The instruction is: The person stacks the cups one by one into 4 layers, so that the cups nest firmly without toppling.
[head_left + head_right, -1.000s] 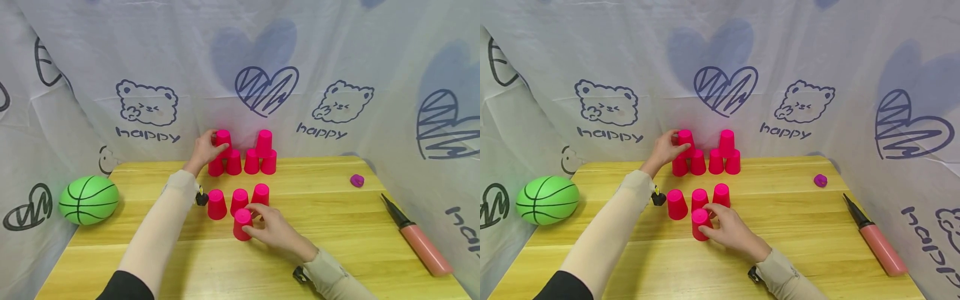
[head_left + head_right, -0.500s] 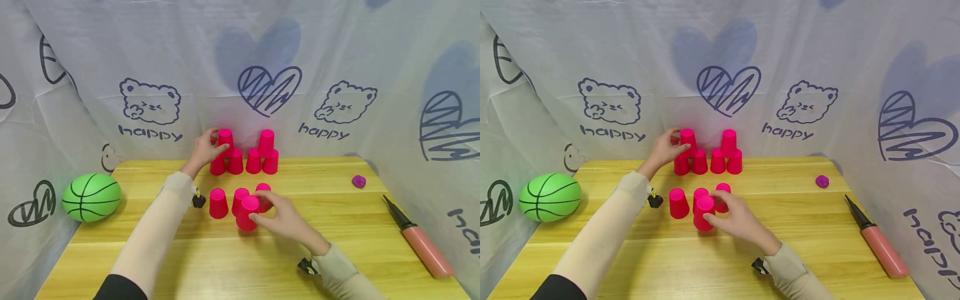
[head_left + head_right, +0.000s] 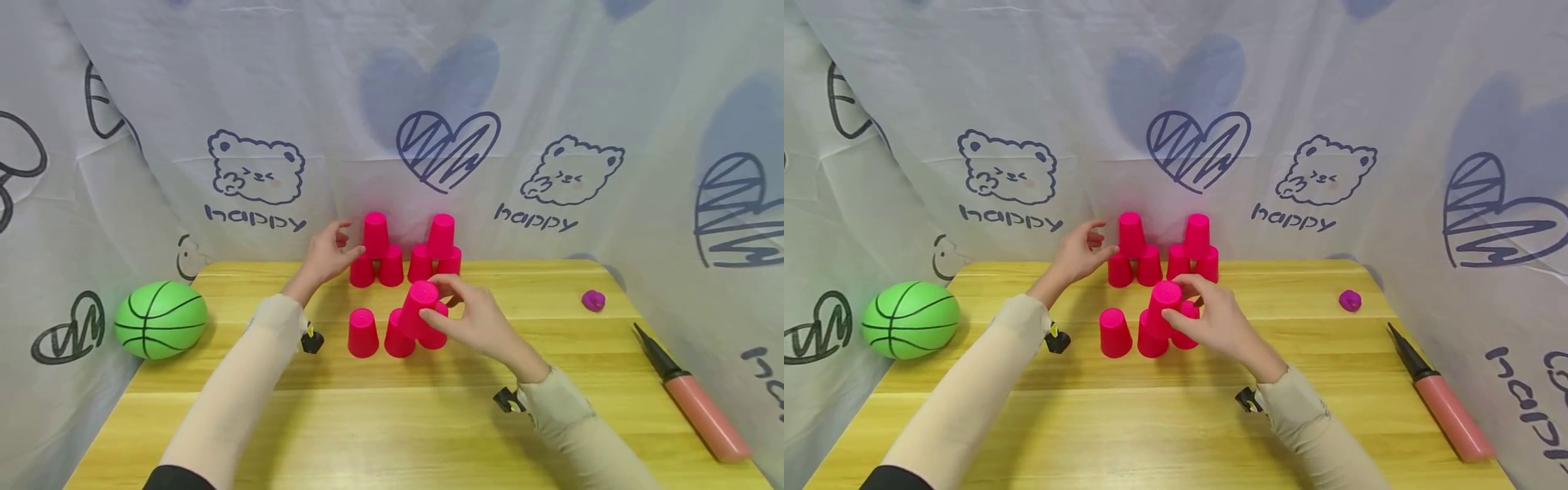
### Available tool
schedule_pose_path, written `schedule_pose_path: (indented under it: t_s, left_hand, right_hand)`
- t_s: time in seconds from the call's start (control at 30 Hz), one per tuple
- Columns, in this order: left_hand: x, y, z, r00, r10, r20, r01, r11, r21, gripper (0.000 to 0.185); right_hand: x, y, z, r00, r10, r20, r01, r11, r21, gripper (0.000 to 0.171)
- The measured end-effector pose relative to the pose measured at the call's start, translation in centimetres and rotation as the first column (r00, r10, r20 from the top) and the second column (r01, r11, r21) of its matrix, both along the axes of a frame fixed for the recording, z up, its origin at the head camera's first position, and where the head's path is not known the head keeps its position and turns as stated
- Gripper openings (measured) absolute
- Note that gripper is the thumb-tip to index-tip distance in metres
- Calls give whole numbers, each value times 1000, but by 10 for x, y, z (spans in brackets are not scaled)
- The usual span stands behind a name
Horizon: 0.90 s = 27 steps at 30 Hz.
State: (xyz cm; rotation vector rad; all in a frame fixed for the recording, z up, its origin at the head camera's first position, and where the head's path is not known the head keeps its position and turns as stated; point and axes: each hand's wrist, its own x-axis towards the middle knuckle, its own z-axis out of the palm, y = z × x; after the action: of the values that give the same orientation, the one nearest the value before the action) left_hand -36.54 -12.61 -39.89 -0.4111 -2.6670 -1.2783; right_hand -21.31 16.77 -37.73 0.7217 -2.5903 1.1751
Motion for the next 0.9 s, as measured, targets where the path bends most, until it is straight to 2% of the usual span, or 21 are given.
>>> schedule_pose_path:
  t_s: [0.27,0.57,0.9]
  left_hand:
    - [15,-9,-4,999,-34,-23,35,999,29,67]
    - [40,-12,-7,994,-101,-50,101,995,4,64]
    - [64,-16,-11,985,-155,-76,157,987,24,60]
  right_hand:
    - [-26,0,6,999,-30,35,31,999,-29,51]
    - [-58,-4,7,998,-47,43,48,998,-36,49]
    - [-80,-9,6,996,-76,53,78,996,-41,47]
